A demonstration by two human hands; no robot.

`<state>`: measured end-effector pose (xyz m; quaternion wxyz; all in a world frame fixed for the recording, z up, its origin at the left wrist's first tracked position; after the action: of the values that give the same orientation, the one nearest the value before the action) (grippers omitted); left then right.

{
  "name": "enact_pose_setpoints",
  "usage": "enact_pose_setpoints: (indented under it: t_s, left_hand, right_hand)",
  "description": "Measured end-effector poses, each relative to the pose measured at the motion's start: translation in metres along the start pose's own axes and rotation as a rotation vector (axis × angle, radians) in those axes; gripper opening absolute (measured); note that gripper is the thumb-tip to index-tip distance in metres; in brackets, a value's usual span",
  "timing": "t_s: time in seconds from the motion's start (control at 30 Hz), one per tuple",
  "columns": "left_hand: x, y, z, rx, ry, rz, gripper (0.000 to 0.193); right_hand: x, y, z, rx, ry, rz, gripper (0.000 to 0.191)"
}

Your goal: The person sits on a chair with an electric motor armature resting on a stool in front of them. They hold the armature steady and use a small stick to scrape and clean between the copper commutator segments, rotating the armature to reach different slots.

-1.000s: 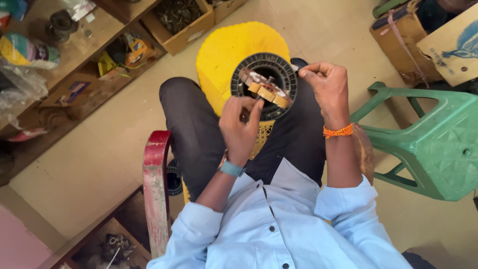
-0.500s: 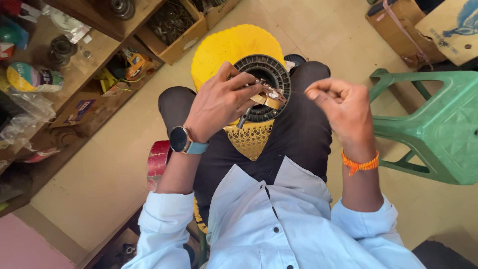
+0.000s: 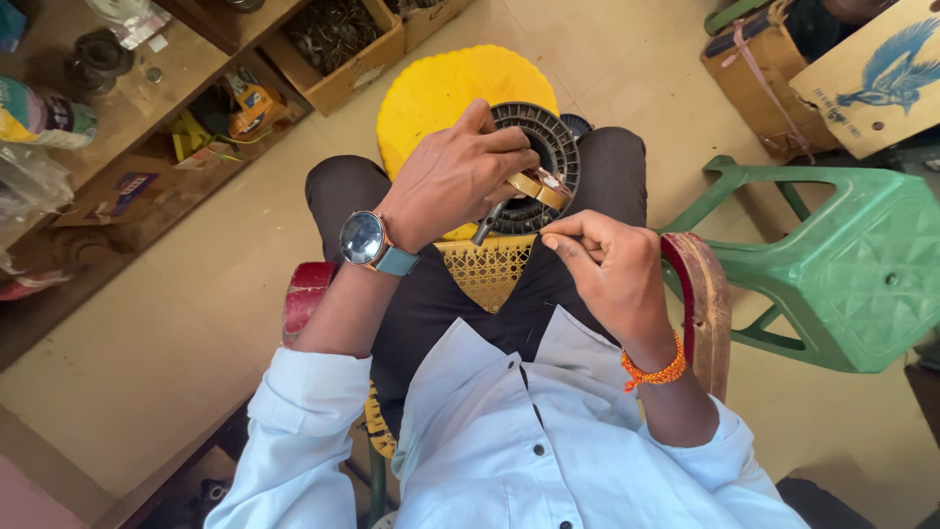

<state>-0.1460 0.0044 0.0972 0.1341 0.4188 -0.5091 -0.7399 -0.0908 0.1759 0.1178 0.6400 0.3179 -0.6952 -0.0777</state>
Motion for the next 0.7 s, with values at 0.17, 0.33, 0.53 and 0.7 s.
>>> enact_pose_setpoints:
  t_s: [0.17, 0.33, 0.53, 0.7]
  left_hand:
    - [0.002, -0.003, -0.001, 0.022, 0.014, -0.008, 0.036]
    - [0.002, -0.001, 0.000, 0.001, 0.001, -0.002, 0.037]
    - [0.000, -0.001, -0.002, -0.026, -0.041, 0.013, 0.035]
    - [-0.001, 0.001, -0.001, -0.044, -0.064, 0.030, 0.034]
  right_hand:
    - [-0.005, 0.009, 0.001, -0.031, -0.130, 0.141, 0.005]
    - [0.006, 0.003, -0.001, -0.030, -0.015, -0.094, 0.006]
    - [0.005, -0.007, -0.012, -0.068, 0.099, -0.260, 0.005]
    - [-0.002, -0.001, -0.018, -0.078, 0.096, -0.280, 0.006]
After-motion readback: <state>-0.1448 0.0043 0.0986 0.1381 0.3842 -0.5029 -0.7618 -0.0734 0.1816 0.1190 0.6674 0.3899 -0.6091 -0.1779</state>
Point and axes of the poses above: each hand's wrist, its own z-axis towards the middle knuckle, its own y-axis out of the back of the hand, x = y × z, the point moved 6 cm from there along z, towards the middle knuckle, and after that the axes turned 7 degrees about x, right-handed, at the moved point
